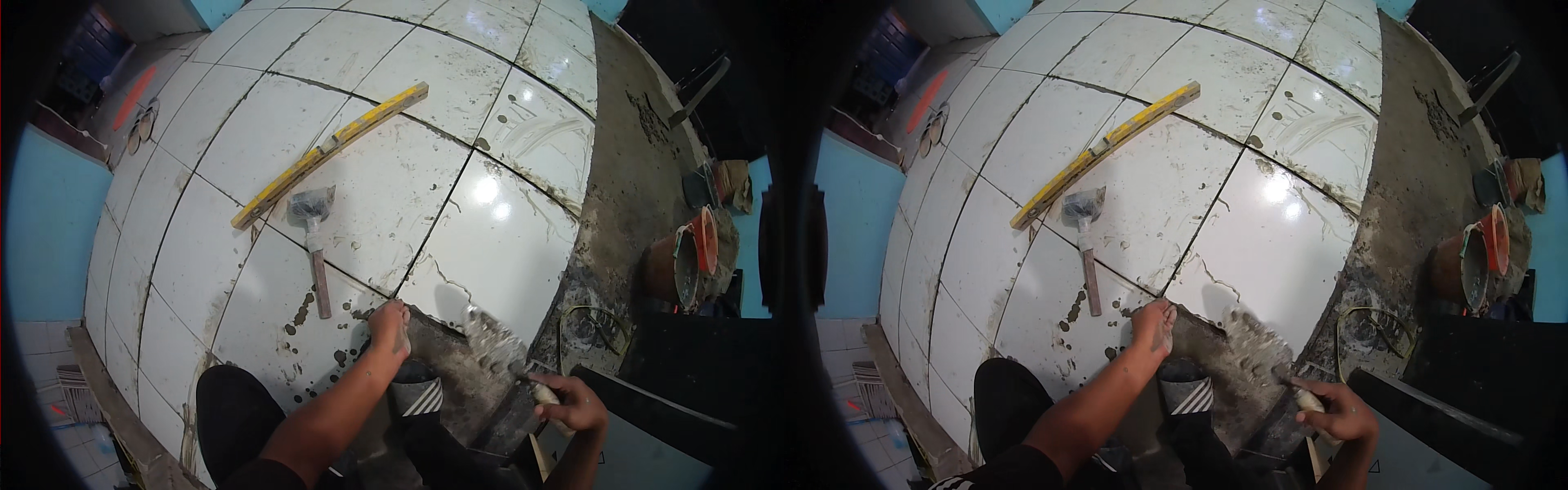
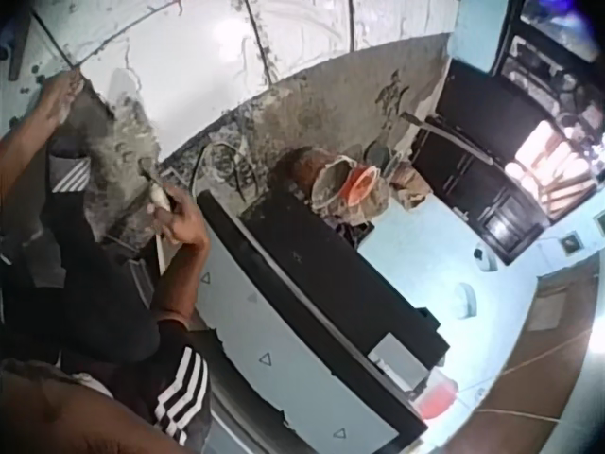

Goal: The person aligns a floor tile using a spirit level and taps it with a mallet. The person then mixes mortar with a trowel, applies the mortar beneath the tile edge, and presses the tile into place.

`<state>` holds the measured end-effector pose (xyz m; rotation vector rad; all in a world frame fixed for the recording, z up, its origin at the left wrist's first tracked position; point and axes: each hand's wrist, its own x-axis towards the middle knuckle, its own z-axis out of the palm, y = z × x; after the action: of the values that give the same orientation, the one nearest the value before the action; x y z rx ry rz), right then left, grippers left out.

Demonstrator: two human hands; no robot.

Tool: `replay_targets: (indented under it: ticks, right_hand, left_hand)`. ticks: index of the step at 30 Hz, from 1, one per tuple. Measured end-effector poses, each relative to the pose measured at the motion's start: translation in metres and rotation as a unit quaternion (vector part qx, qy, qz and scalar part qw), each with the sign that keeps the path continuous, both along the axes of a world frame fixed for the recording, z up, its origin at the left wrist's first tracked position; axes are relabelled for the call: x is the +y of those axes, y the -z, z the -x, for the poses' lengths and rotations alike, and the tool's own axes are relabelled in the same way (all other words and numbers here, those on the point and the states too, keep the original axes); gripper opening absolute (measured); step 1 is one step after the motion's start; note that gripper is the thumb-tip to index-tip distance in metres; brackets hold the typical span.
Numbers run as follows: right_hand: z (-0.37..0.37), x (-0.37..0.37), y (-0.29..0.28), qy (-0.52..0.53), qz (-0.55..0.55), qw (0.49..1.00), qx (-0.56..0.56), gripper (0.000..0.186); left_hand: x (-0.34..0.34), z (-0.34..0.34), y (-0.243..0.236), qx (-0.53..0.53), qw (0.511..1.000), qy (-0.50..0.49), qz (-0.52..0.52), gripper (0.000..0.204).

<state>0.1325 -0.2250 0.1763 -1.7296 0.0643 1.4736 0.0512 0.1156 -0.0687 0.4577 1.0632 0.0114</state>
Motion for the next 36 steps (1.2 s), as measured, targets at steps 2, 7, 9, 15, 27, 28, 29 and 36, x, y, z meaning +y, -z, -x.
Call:
replay_targets:
  ticks: [2,7,9,15,27,28,29,36]
  right_hand:
    - [0.0,-0.015,0.0,0.055,-0.039,0.995,-0.077,0.066]
    - [0.015,-0.027,0.048,0.263,-0.074,0.933,-0.235,0.056]
    - [0.011,-0.024,0.068,0.287,-0.042,0.92,-0.262,0.055]
    - [-0.037,0.006,0.131,0.315,0.134,0.812,-0.473,0.055]
    - [-0.097,-0.005,0.194,0.37,0.262,0.742,-0.494,0.054]
    - [-0.097,-0.005,0.195,0.368,0.252,0.754,-0.483,0.055]
    - [-0.097,-0.001,0.187,0.362,0.247,0.769,-0.466,0.064]
    - [-0.099,-0.022,0.205,0.349,0.251,0.784,-0.447,0.079]
  left_hand:
    - [-0.026,-0.015,-0.018,0.066,0.978,-0.154,-0.125,0.007]
    - [-0.05,-0.013,-0.046,0.084,0.983,-0.092,-0.134,0.007]
    - [-0.051,-0.01,-0.043,0.087,0.985,-0.049,-0.139,0.004]
    - [-0.043,-0.007,0.002,0.139,0.978,0.018,-0.153,0.029]
    - [0.001,-0.192,-0.039,-0.089,0.402,0.509,-0.756,0.069]
    - [0.008,-0.212,-0.04,-0.089,0.353,0.543,-0.757,0.073]
    - [0.014,-0.228,-0.042,-0.088,0.348,0.543,-0.759,0.073]
    - [0.041,-0.286,-0.042,-0.05,0.237,0.637,-0.732,0.083]
